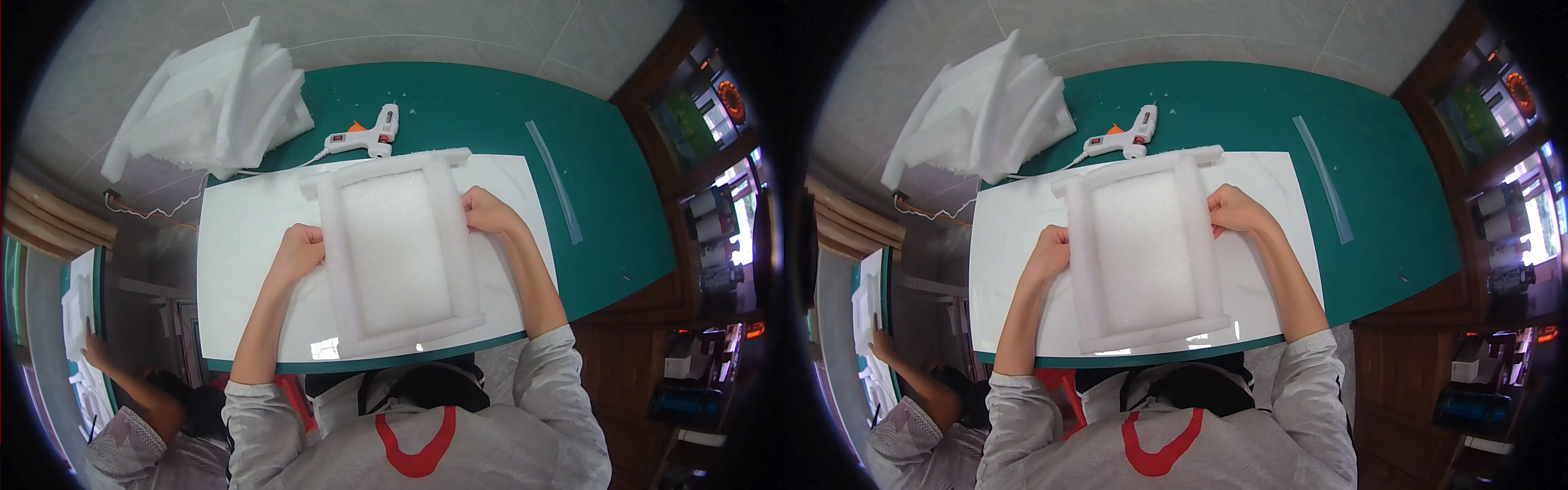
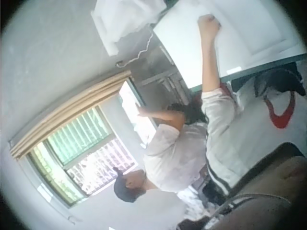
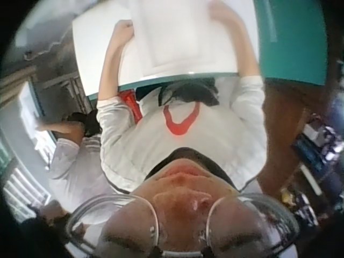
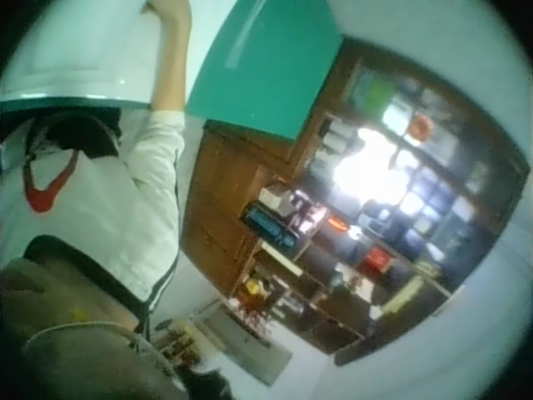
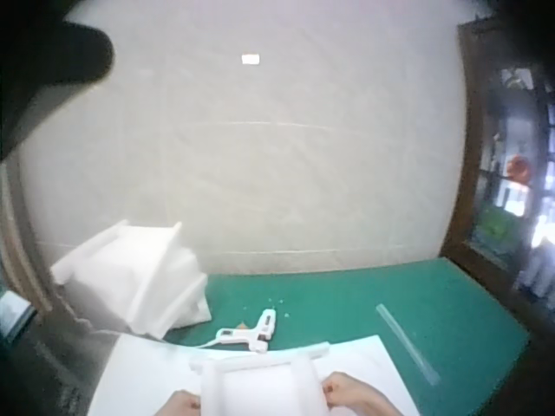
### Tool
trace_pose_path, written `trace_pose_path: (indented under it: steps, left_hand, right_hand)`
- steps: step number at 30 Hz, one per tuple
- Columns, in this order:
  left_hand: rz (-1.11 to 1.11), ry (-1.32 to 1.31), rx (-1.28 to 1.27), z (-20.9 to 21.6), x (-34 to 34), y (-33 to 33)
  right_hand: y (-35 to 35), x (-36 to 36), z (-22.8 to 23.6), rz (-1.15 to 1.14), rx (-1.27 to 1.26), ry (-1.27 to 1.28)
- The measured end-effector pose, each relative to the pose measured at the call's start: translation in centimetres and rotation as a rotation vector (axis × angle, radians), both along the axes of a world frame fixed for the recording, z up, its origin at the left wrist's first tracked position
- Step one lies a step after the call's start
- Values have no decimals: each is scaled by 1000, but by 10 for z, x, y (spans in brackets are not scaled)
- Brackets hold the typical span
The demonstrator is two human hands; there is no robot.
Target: Assembling foam packaging components using a hot glue gun.
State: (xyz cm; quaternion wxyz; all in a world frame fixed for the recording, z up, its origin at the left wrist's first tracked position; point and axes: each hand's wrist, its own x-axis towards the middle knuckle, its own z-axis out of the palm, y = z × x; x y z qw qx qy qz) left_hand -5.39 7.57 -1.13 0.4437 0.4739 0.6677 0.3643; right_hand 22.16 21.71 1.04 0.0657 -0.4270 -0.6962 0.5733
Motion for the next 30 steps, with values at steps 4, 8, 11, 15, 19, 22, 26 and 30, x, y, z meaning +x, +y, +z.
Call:
trace_pose_path:
  steps: [4, 8, 11, 15, 19, 22, 26, 30]
  left_hand:
    - [15, -12, -8, -1, 1, 0]
    - [8, -14, -10, 0, 0, 0]
    - [6, -15, -23, 0, 0, 0]
    - [26, -27, -21, 2, 2, 0]
    - [40, -25, -4, -1, 1, 0]
    - [44, -9, -16, 2, 2, 0]
    - [51, -21, -22, 1, 3, 0]
    - [54, -20, -28, 2, 4, 0]
  right_hand:
    - [1, 1, -2, 3, 3, 6]
    - [1, 1, -2, 10, -1, 15]
    - [0, 1, 1, 11, -6, 10]
    - [-2, 0, 4, 1, -5, 0]
    - [0, 1, -2, -2, -2, 0]
    - [0, 1, -3, 8, 8, 9]
    - [-2, 0, 2, 0, 12, -5]
    - [-1, 1, 1, 4, 21, -15]
